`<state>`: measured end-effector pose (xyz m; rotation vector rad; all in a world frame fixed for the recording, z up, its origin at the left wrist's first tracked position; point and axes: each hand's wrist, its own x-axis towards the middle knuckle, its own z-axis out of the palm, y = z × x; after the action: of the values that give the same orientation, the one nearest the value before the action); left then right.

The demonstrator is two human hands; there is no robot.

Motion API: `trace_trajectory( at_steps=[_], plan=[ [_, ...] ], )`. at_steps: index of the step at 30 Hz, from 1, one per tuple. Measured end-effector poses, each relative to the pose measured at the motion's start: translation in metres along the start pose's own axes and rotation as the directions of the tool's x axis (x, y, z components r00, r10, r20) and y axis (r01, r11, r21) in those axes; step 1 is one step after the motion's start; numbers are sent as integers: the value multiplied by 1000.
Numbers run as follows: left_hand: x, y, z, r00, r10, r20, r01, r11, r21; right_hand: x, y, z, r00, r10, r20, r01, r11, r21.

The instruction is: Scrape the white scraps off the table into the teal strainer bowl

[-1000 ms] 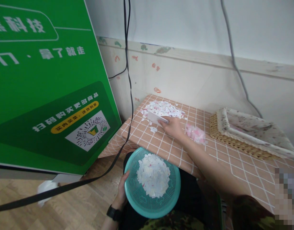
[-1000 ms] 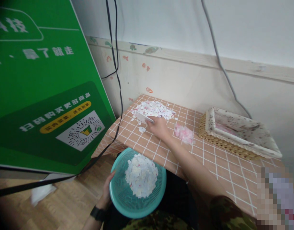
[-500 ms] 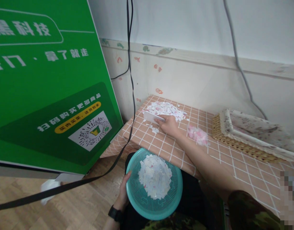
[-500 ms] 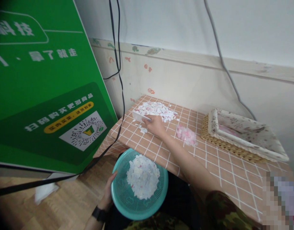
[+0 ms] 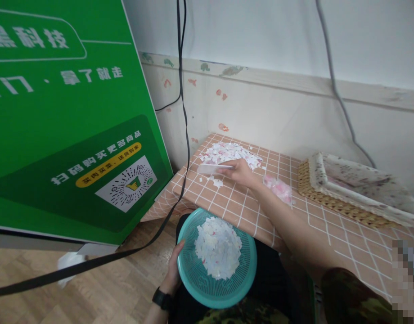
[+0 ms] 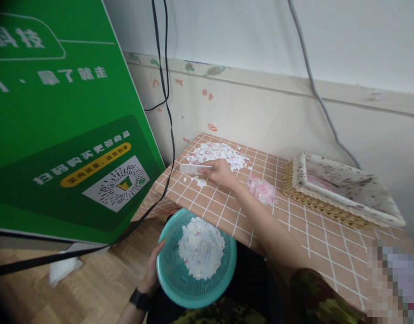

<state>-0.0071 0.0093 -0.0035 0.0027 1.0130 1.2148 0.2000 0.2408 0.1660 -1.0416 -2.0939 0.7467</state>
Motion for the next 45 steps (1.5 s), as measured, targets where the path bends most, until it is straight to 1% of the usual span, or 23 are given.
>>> trace_trajectory(
  at_steps=[3, 5, 8, 11, 12, 13, 15, 17, 18, 19, 20, 22, 25, 27, 30, 32, 34, 36, 38, 42, 45],
  plan=[
    [-1, 1, 0, 999, 9, -32, -9, 1000, 5, 2, -4, 16, 995, -56, 78, 55, 998, 19],
    [-2, 2, -2, 998, 18, -62, -17, 1000, 8, 0, -6, 21, 992, -76, 99, 76, 997, 0],
    [-7, 7, -5, 995, 47, -88, -47, 999, 1, -14, -8, 12, 991, -76, 108, 80, 996, -35],
    [-14, 15, -5, 987, 135, -92, -137, 990, -17, -32, -10, -7, 984, -59, 168, 66, 997, -36],
    [-17, 19, -4, 986, 144, -89, -146, 989, -25, -38, -11, -14, 986, -51, 157, 56, 998, -32],
    [-20, 23, -3, 989, 127, -77, -129, 991, -30, -44, -11, -19, 991, -44, 127, 49, 998, -32],
    [-26, 31, 0, 993, 99, -63, -102, 994, -38, -56, -11, -25, 1000, -22, -3, 22, 998, -64],
    [-31, 39, 5, 992, 109, -63, -111, 993, -33, -69, -9, -25, 988, 14, -156, -37, 989, -141],
    [-33, 43, 7, 991, 121, -61, -123, 992, -30, -76, -9, -23, 977, 32, -210, -72, 980, -186],
    [-35, 46, 10, 990, 132, -59, -133, 991, -25, -83, -10, -19, 972, 43, -230, -97, 969, -227],
    [-36, 49, 13, 989, 135, -59, -136, 991, -15, -90, -11, -15, 974, 44, -223, -102, 960, -261],
    [-39, 54, 17, 990, 134, -51, -135, 991, -3, -103, -16, -7, 985, 18, -174, -70, 953, -296],
    [-42, 57, 21, 992, 120, -29, -120, 993, -8, -118, -25, 1, 991, -8, -136, -31, 958, -285],
    [-44, 58, 22, 995, 101, -9, -101, 995, -15, -127, -29, 2, 986, -13, -167, -35, 960, -278],
    [-44, 57, 21, 994, 97, 47, -96, 995, -27, -138, -31, 0, 967, -17, -254, -65, 948, -312],
    [-44, 57, 21, 991, 105, 77, -103, 994, -32, -145, -32, -2, 966, -10, -260, -79, 942, -328],
    [-44, 57, 21, 990, 106, 91, -103, 994, -33, -150, -35, -3, 975, -5, -224, -65, 951, -303],
    [-44, 57, 22, 989, 112, 95, -109, 993, -36, -152, -39, -4, 985, -8, -172, -36, 967, -253],
    [-44, 57, 22, 987, 136, 83, -133, 990, -42, -153, -42, -5, 989, -12, -146, -20, 976, -215],
    [-42, 58, 23, 986, 161, 47, -159, 986, -44, -153, -45, -1, 986, -14, -169, -30, 966, -255],
    [-41, 58, 25, 987, 155, 43, -153, 987, -50, -157, -51, 4, 994, -23, -106, -6, 964, -266]
  ],
)
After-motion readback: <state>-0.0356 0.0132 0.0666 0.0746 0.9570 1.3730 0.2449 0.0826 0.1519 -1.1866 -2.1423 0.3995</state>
